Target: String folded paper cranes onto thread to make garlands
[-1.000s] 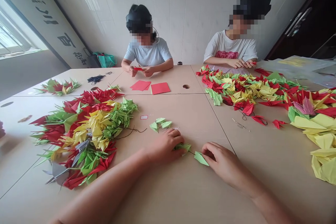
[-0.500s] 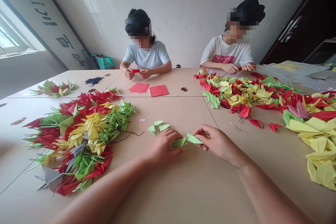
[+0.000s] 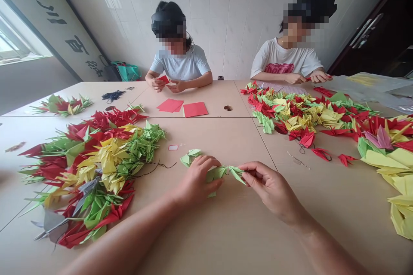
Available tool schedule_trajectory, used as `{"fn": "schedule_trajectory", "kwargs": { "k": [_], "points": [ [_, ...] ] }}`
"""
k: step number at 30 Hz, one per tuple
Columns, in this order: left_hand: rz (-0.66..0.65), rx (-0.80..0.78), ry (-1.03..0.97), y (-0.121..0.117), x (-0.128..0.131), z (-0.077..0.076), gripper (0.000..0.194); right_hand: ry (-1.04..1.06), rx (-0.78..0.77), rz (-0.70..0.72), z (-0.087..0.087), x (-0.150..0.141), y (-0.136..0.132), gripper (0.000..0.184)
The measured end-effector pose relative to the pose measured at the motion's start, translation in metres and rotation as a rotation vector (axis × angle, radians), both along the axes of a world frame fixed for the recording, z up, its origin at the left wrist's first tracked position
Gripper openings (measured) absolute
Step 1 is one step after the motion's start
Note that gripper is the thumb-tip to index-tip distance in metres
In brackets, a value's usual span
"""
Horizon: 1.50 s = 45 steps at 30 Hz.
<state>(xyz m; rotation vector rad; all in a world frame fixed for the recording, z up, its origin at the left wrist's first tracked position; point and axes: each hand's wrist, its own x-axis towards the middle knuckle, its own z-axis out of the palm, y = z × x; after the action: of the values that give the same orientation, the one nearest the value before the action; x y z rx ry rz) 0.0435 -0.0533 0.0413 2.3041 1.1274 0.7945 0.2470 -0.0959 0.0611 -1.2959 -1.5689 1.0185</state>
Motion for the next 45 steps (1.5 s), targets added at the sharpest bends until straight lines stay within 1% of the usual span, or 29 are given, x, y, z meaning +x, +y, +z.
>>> {"fn": "schedule_trajectory", "kwargs": {
  "k": [3, 7, 13, 16, 20, 26, 28, 31, 33, 35, 37, 39, 42, 45],
  "points": [
    [0.003, -0.052, -0.026, -0.0010, 0.0001, -0.0001, 0.025, 0.027, -0.007, 0.022, -0.0005, -0.0007, -0.0013, 0.020],
    [0.020, -0.123, -0.042, -0.0021, 0.0002, -0.0005, 0.026, 0.057, -0.055, 0.031, -0.0044, -0.0005, -0.0007, 0.022],
    [0.037, -0.184, -0.114, -0.0031, 0.0002, 0.0059, 0.023, 0.076, -0.102, 0.036, -0.0029, -0.0011, -0.0011, 0.021],
    [0.038, -0.197, -0.138, -0.0033, 0.0001, 0.0086, 0.024, 0.101, -0.106, 0.020, -0.0015, 0.0001, -0.0016, 0.024],
    [0.031, -0.183, -0.141, -0.0031, -0.0002, 0.0083, 0.025, 0.144, -0.102, 0.018, -0.0006, 0.0023, -0.0020, 0.028],
    [0.041, -0.162, -0.154, -0.0027, -0.0004, 0.0082, 0.027, 0.103, -0.107, 0.018, 0.0010, 0.0020, -0.0026, 0.030],
    [0.034, -0.165, -0.154, -0.0028, -0.0003, 0.0082, 0.029, 0.051, -0.078, 0.011, 0.0005, 0.0014, -0.0029, 0.028],
    [0.030, -0.184, -0.157, -0.0030, 0.0000, 0.0066, 0.034, -0.050, 0.031, -0.006, -0.0018, 0.0006, -0.0032, 0.025],
    [0.038, -0.211, -0.193, -0.0029, 0.0002, 0.0046, 0.037, -0.100, 0.099, -0.012, -0.0033, 0.0004, -0.0031, 0.023],
    [0.042, -0.221, -0.250, -0.0025, 0.0004, 0.0026, 0.032, -0.123, 0.122, -0.018, -0.0041, 0.0006, -0.0030, 0.022],
    [0.050, -0.200, -0.288, -0.0020, 0.0005, 0.0013, 0.023, -0.104, 0.107, -0.034, -0.0037, 0.0012, -0.0032, 0.020],
    [0.061, -0.174, -0.283, -0.0016, 0.0003, 0.0010, 0.017, -0.051, 0.086, -0.042, -0.0025, 0.0020, -0.0039, 0.016],
    [0.074, -0.163, -0.261, -0.0017, 0.0000, 0.0019, 0.017, 0.005, 0.112, -0.008, -0.0002, 0.0032, -0.0053, 0.011],
    [0.057, -0.165, -0.266, -0.0022, -0.0001, 0.0036, 0.017, 0.009, 0.150, 0.031, 0.0007, 0.0038, -0.0063, 0.016]
  ]
}}
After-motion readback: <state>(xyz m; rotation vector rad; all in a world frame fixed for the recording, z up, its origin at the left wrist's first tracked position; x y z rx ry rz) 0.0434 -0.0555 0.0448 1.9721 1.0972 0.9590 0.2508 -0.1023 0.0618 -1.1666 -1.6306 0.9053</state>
